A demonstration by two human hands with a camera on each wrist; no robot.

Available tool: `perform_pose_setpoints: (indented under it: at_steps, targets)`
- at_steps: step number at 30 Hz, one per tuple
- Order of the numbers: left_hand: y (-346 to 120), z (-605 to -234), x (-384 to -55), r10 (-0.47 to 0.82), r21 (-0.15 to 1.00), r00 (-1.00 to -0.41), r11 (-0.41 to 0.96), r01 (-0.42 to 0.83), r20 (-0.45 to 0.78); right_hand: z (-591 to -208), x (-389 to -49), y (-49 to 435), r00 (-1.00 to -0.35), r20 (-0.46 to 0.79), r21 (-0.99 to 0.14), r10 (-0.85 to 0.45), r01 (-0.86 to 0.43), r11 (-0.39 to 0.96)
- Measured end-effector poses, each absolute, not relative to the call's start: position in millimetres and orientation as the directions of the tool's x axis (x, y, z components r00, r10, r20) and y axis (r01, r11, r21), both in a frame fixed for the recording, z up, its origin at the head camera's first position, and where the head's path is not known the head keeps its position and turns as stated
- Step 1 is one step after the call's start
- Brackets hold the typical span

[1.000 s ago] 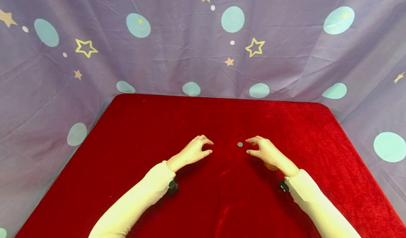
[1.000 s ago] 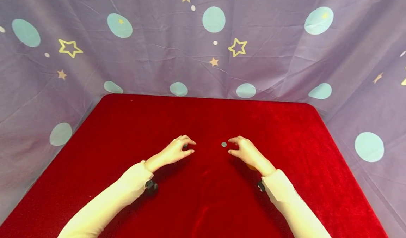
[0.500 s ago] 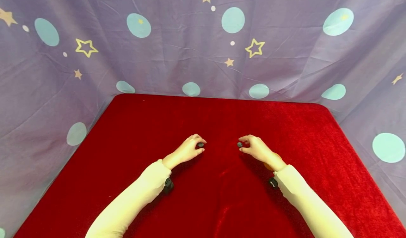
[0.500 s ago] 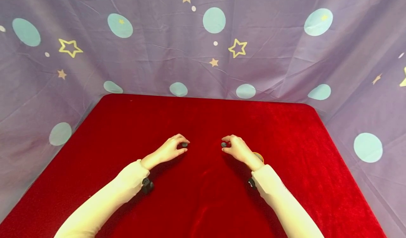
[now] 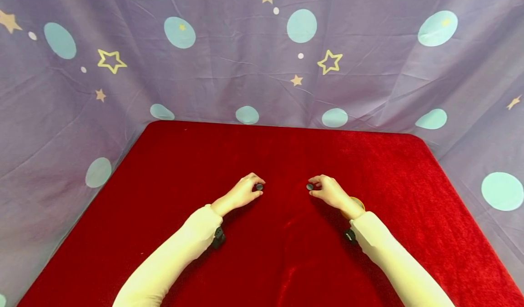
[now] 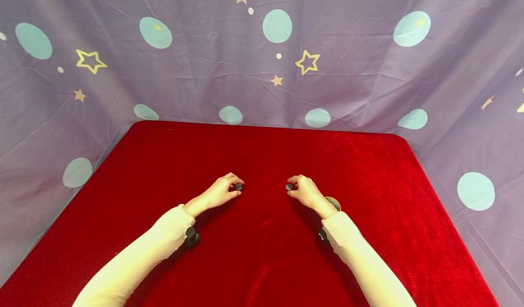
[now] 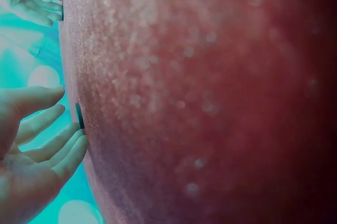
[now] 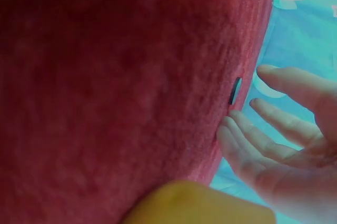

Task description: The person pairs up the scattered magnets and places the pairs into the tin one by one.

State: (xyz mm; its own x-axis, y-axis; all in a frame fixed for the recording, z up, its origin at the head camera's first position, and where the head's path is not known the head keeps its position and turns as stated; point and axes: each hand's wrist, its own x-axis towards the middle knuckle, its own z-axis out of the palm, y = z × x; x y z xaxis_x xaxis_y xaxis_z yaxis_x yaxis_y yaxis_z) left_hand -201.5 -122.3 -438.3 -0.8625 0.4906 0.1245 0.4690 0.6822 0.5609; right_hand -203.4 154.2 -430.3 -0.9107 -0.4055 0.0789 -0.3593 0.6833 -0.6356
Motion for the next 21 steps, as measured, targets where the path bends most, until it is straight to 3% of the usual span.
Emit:
perform_pose_setpoints:
  at_steps: [21]
  targets:
    - [-117,-437,-213,0.467,0.565,-0.881,0.709,0.422,0.072,-437,-209,149,-0.915,0.094,-0.572,-0.392,-0.372,0.731]
